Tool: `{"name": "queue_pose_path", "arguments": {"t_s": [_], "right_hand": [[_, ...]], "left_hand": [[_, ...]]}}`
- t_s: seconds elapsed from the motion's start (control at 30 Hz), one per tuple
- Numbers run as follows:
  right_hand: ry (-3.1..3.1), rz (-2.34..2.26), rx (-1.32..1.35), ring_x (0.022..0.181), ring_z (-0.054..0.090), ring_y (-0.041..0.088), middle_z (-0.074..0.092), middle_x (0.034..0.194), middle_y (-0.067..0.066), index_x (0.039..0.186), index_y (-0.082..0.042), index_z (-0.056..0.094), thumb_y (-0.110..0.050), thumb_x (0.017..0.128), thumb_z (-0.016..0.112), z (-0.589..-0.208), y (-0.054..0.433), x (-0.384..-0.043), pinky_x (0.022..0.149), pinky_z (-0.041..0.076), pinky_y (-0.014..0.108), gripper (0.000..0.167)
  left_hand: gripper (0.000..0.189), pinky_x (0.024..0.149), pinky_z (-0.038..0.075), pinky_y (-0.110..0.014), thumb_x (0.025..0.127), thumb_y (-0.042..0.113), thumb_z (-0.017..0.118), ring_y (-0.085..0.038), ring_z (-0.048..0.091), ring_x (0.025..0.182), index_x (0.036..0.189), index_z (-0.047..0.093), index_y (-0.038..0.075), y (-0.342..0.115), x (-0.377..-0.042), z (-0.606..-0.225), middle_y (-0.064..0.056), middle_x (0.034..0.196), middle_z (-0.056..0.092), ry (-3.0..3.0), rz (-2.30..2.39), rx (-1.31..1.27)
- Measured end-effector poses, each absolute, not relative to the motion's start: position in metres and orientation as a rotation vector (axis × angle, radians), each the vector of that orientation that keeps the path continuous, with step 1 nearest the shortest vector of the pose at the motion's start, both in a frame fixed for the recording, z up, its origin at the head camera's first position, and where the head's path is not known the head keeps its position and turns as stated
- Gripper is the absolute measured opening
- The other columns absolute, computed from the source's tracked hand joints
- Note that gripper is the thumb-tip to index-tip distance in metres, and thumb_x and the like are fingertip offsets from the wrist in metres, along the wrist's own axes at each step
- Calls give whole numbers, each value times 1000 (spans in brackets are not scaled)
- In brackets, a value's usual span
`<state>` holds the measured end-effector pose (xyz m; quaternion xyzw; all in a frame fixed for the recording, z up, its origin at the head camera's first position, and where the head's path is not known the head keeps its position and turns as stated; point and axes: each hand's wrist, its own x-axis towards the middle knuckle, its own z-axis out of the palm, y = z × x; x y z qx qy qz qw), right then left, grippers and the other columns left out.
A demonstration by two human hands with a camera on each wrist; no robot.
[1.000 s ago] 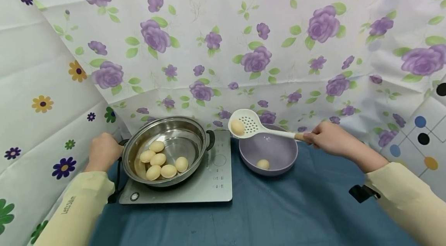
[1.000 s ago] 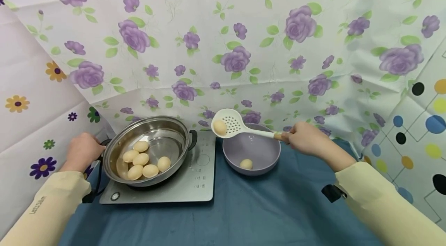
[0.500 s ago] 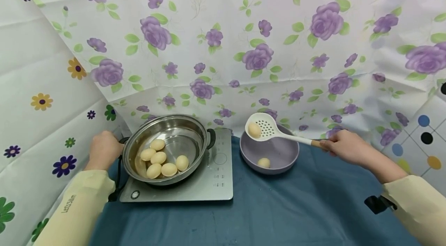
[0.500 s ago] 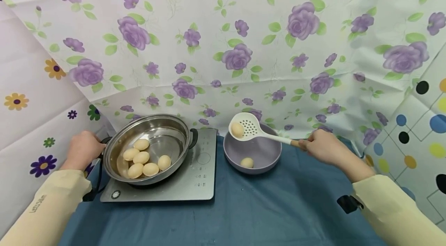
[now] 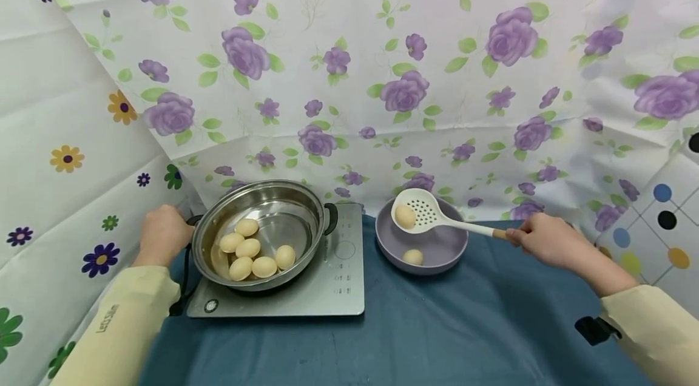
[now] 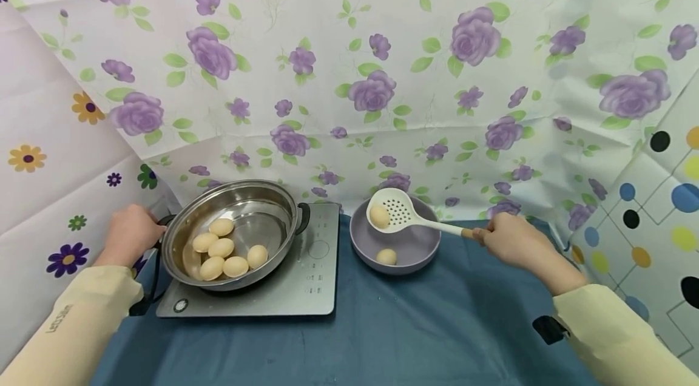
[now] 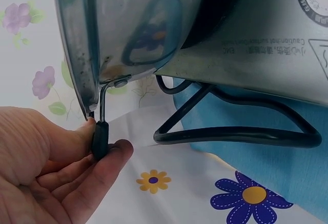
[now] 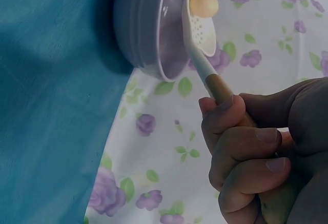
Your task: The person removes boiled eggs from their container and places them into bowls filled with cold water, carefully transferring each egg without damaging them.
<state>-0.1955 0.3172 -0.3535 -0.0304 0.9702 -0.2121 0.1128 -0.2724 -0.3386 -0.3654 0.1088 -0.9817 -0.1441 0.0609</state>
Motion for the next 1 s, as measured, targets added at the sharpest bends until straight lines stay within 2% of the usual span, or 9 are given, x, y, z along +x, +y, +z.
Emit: {"name": "queue_pose_path", "arguments": {"t_s": [0.13,0.3,0.57,0.83,1.0], "right_hand": [[2843,-608,-87,42,29,10,46,53,-1,82,-14,69,-40,97,44,-357,315,-194,41,27,25,39],[2855,-552,-100,42,27,10,37,50,-4,75,-16,66,-37,97,46,-359,311,-193,40,24,24,36],[2915,-430,-124,41,27,11,35,50,-3,66,-18,60,-38,96,47,-360,304,-193,40,26,26,38],[3006,-302,-147,43,35,13,44,55,1,83,-15,67,-27,96,48,-363,303,-195,41,28,29,26],[3045,-255,-157,43,38,14,45,56,2,82,-14,67,-24,95,49,-361,301,-194,41,29,29,25]], "left_hand": [[44,44,36,-30,77,24,69,-23,49,48,46,39,12,-338,-273,-366,-4,45,47,-2979,-429,344],[43,45,37,-31,77,26,69,-24,50,51,47,41,11,-338,-275,-366,-7,48,52,-2989,-416,352],[42,44,37,-30,78,26,68,-23,50,49,49,42,10,-338,-273,-366,-7,49,52,-2991,-443,356],[38,44,38,-30,78,25,69,-25,51,52,50,49,7,-338,-274,-368,-11,54,57,-2991,-436,381],[38,44,38,-30,77,26,69,-25,52,53,51,48,7,-337,-274,-367,-11,54,57,-2992,-441,394]]}}
